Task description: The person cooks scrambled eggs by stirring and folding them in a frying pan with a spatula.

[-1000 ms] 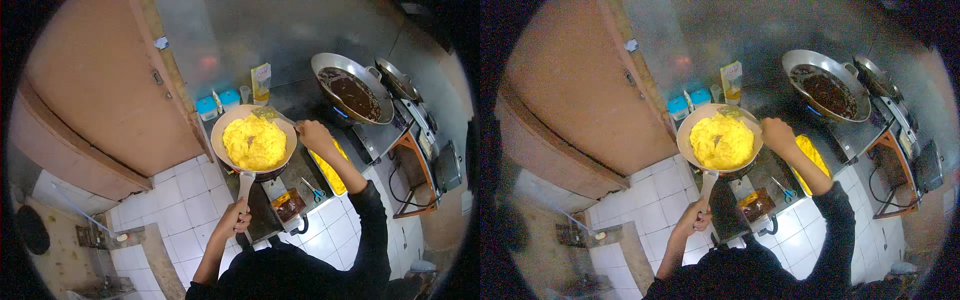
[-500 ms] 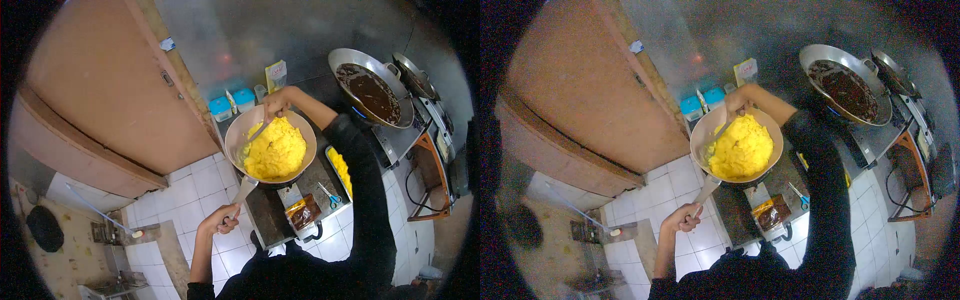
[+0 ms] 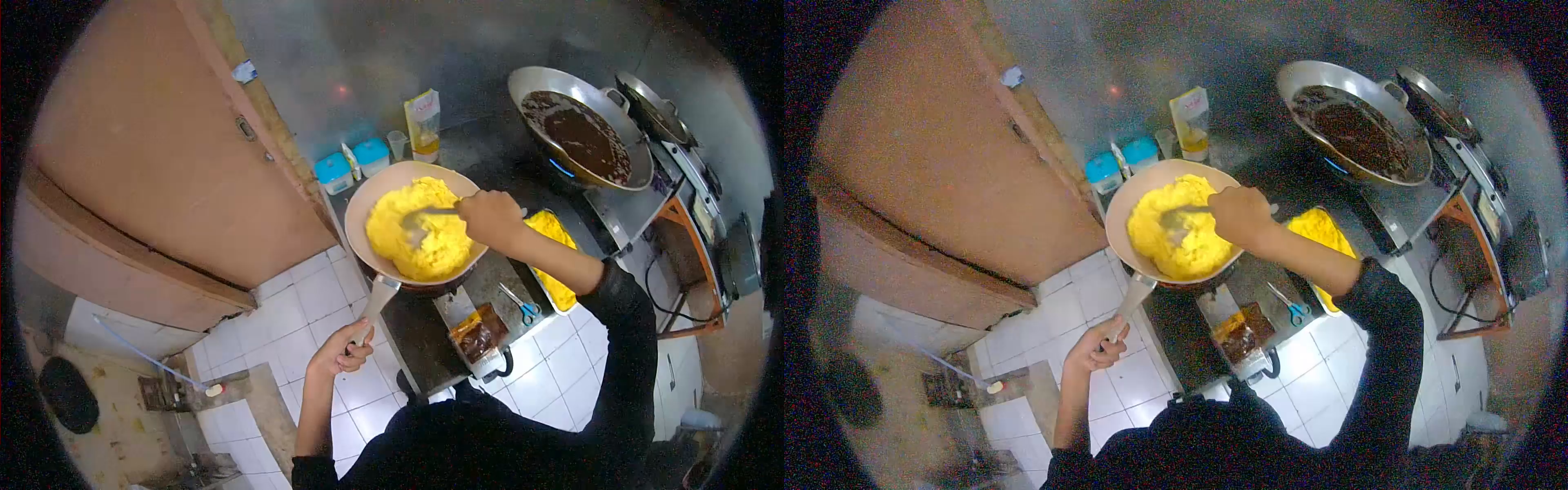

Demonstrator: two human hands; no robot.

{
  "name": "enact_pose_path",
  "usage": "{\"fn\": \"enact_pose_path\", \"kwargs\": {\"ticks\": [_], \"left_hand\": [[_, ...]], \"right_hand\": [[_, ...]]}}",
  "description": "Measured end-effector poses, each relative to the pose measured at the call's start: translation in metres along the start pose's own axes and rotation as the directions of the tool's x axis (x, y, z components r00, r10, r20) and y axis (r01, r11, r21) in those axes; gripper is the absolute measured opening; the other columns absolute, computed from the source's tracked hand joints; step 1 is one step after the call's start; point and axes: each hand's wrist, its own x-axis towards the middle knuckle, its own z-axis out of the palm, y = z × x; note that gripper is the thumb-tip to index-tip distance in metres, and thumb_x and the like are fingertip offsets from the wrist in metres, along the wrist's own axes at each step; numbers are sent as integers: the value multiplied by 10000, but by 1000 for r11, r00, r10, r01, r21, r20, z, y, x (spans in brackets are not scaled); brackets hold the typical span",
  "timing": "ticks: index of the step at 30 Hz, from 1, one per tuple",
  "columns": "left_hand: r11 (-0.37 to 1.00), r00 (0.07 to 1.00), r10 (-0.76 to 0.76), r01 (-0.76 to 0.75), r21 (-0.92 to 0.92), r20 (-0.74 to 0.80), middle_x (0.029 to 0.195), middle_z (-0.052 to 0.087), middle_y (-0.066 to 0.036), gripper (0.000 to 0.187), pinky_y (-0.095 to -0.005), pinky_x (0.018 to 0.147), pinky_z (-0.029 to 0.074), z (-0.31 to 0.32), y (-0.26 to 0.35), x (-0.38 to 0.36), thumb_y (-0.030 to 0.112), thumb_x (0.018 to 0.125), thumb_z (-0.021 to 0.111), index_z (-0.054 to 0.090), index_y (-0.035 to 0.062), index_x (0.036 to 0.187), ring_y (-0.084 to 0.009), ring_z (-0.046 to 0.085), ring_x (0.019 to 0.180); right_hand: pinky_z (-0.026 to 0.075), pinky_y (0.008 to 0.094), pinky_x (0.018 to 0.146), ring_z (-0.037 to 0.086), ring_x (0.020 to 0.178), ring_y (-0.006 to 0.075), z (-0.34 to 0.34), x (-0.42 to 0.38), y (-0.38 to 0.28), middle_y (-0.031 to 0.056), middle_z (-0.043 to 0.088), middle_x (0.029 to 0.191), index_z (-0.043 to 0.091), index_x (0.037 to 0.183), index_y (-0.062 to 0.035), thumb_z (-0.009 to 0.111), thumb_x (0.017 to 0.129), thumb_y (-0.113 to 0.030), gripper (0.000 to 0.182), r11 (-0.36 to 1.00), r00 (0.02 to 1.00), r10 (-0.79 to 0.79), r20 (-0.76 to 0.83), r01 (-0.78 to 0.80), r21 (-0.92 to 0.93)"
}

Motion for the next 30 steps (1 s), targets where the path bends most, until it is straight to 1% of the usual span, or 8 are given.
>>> {"fn": "enact_pose_path", "kwargs": {"ticks": [2, 8, 11, 13, 15, 21, 23, 30], "left_hand": [[999, 999, 32, -30, -31, 42, 467, 253, 73, 353, -186, 235, 118, 2, -8, 1, 441, 887, 421, 425, 114, 756, -7, 178, 284], [987, 994, 108, -102, -126, 37, 477, 245, 79, 353, -186, 258, 124, 34, -31, 8, 456, 887, 414, 420, 125, 765, -14, 197, 294], [970, 988, 130, -109, -216, 87, 487, 244, 79, 359, -192, 265, 125, 50, -41, 14, 469, 884, 415, 422, 129, 768, -16, 202, 303], [964, 984, 144, -116, -240, 105, 496, 245, 79, 354, -197, 267, 124, 52, -49, 22, 471, 881, 420, 427, 136, 766, -20, 195, 306], [939, 974, 176, -123, -322, 141, 497, 248, 77, 351, -198, 273, 120, 57, -56, 30, 471, 879, 423, 433, 140, 760, -19, 195, 308], [909, 967, 243, -203, -364, 69, 491, 250, 67, 351, -211, 294, 152, 95, -74, 49, 470, 886, 408, 434, 147, 751, -38, 208, 311], [903, 967, 250, -218, -369, 41, 489, 257, 63, 354, -214, 296, 149, 95, -80, 54, 476, 886, 404, 435, 148, 756, -39, 209, 314], [890, 963, 267, -237, -388, 23, 489, 281, 61, 344, -223, 320, 173, 96, -93, 74, 481, 887, 401, 427, 154, 784, -53, 220, 314]], "right_hand": [[506, 395, 584, 630, 658, 299, 8, -6, 0, 155, 624, 704, 657, 778, -99, 584, 733, -208, 138, 993, 992, 67, -110, -56, 100], [507, 411, 605, 626, 666, 299, -78, -53, 39, 112, 634, 731, 670, 888, -239, 571, 761, -302, 173, 988, 991, 133, -16, -131, 81], [503, 416, 628, 622, 690, 308, -83, -72, 25, 119, 629, 746, 670, 883, -220, 538, 777, -288, 182, 980, 983, 160, 88, -148, -135], [514, 440, 643, 633, 701, 325, -43, -75, 12, 172, 629, 744, 633, 806, -20, 559, 716, -226, 237, 996, 973, 92, 212, -85, -41], [513, 437, 605, 627, 674, 324, 2, -88, -7, 171, 620, 710, 630, 841, -43, 557, 691, -185, 219, 977, 995, 100, 6, -99, 188], [503, 440, 583, 611, 633, 338, 64, -65, -59, 164, 611, 686, 625, 957, -108, 535, 705, -119, 269, 912, 938, 318, -139, -262, 317], [484, 458, 579, 598, 618, 362, 58, -52, -57, 203, 585, 651, 590, 1089, -137, 525, 802, -178, 297, 852, 904, 403, -145, -313, 420], [483, 453, 618, 605, 705, 355, 57, -1, -56, 193, 611, 744, 622, 998, -103, 537, 787, -170, 238, 816, 869, 451, -204, -308, 490]]}}
